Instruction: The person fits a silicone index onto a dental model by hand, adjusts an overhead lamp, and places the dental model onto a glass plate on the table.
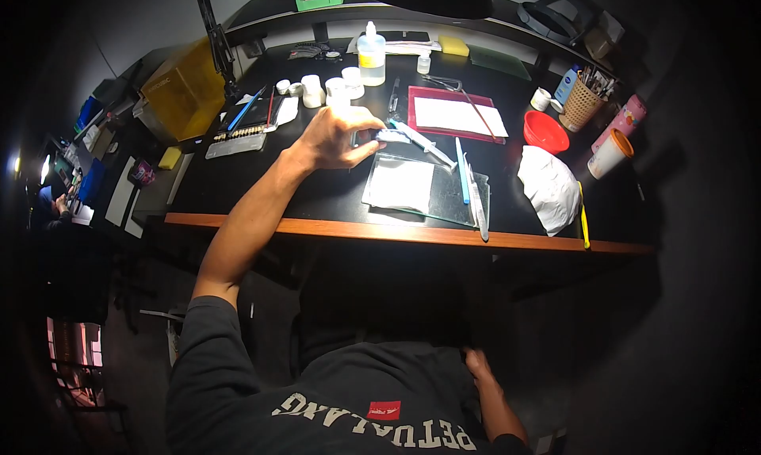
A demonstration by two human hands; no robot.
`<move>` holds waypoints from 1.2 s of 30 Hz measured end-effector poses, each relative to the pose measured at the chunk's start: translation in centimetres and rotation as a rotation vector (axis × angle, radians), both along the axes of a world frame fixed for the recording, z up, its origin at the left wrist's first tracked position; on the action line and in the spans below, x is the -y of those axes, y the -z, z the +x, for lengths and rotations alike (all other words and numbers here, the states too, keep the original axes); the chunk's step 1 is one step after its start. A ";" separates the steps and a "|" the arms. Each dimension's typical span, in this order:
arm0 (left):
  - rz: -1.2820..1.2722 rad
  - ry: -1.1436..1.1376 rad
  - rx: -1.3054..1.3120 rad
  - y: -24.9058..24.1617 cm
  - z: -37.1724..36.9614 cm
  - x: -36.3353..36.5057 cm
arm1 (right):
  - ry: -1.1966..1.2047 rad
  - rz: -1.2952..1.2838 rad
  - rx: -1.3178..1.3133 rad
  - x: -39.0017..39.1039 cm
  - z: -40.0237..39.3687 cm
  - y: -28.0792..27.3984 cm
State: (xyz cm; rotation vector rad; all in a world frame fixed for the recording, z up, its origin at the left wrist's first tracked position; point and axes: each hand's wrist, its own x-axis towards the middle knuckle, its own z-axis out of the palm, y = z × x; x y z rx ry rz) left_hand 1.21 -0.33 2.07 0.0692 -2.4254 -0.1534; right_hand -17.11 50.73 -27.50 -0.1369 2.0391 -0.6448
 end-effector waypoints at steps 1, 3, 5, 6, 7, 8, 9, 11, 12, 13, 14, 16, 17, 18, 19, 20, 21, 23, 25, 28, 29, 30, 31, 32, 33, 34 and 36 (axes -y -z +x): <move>-0.008 -0.003 0.007 0.0 0.1 -0.1 | -0.149 -0.082 -0.176 0.4 -0.5 -0.3; -0.012 0.005 0.008 -0.1 -0.2 -0.4 | -0.430 -0.247 -0.527 1.2 -1.9 -0.8; -0.001 0.027 -0.004 -0.1 -0.4 -0.8 | -0.510 -0.338 -0.246 5.2 -1.7 -10.1; -0.046 0.054 -0.028 -0.1 -0.5 -0.8 | -0.583 -0.501 -0.133 7.0 -0.9 -15.2; -0.035 0.065 -0.038 -0.2 -0.7 -1.1 | -0.655 -0.665 -0.016 8.6 -0.2 -20.0; -0.023 0.072 -0.049 -0.4 -0.7 -1.5 | -0.780 -0.748 -0.014 9.9 -0.1 -23.7; -0.012 0.077 -0.060 -0.5 -0.7 -1.8 | -0.908 -0.832 -0.013 11.2 -0.1 -26.7; -0.020 0.078 -0.052 -0.4 -0.9 -1.9 | -1.081 -1.081 -0.118 14.5 -0.7 -30.9; -0.038 0.081 -0.058 -0.4 -1.0 -1.9 | -1.177 -1.193 -0.276 16.6 -1.3 -32.2; -0.058 0.083 -0.066 -0.4 -1.0 -1.8 | -1.161 -1.201 -0.336 18.4 -1.6 -34.0; -0.061 0.081 -0.064 -0.3 -1.1 -1.6 | -1.118 -1.223 -0.367 20.6 -2.1 -35.1; -0.090 0.076 -0.035 -0.6 -1.0 -1.0 | -0.993 -1.264 -0.614 25.1 -2.8 -36.0; -0.096 0.054 0.015 -0.6 -0.9 -0.6 | -0.940 -1.335 -0.733 27.7 -3.4 -35.9; -0.083 0.057 0.013 -0.9 -1.0 -0.1 | -0.913 -1.276 -0.830 29.8 -3.7 -36.4; -0.082 0.057 0.019 -1.2 -1.1 0.5 | -0.877 -1.271 -0.902 31.8 -4.2 -36.3; -0.077 0.055 0.024 -1.5 -1.1 1.1 | -0.838 -1.263 -0.972 33.8 -4.6 -36.3; -0.070 0.050 0.027 -1.5 -1.0 1.7 | -0.795 -1.313 -1.022 35.9 -5.1 -35.3; -0.064 0.049 -0.090 -1.0 -1.0 2.5 | -0.783 -1.330 -1.062 38.3 -5.5 -34.0; -0.040 0.048 -0.225 0.4 -0.6 3.0 | -0.797 -1.342 -1.078 39.1 -5.0 -32.9; -0.057 0.024 -0.148 0.4 0.8 2.7 | -0.855 -1.331 -1.027 39.2 -4.4 -31.3; -0.084 0.038 -0.147 0.1 1.1 2.8 | -0.892 -1.326 -1.003 39.3 -4.3 -31.3; -0.067 0.046 -0.174 -0.3 1.1 2.6 | -0.935 -1.329 -0.975 39.2 -4.3 -31.3; -0.049 0.051 -0.180 -0.6 1.2 2.3 | -0.976 -1.328 -0.949 38.9 -4.3 -31.2; -0.036 0.055 -0.182 -0.8 1.4 2.0 | -1.023 -1.335 -0.956 38.8 -4.3 -31.0; -0.025 0.060 -0.184 -1.0 1.5 1.6 | -1.037 -1.351 -0.921 38.6 -4.5 -30.5; -0.038 0.091 -0.191 -0.9 1.5 1.3 | -1.044 -1.342 -0.862 38.4 -4.6 -29.9; -0.051 0.046 -0.117 -0.7 2.0 1.2 | -1.063 -1.332 -0.792 38.8 -4.9 -29.2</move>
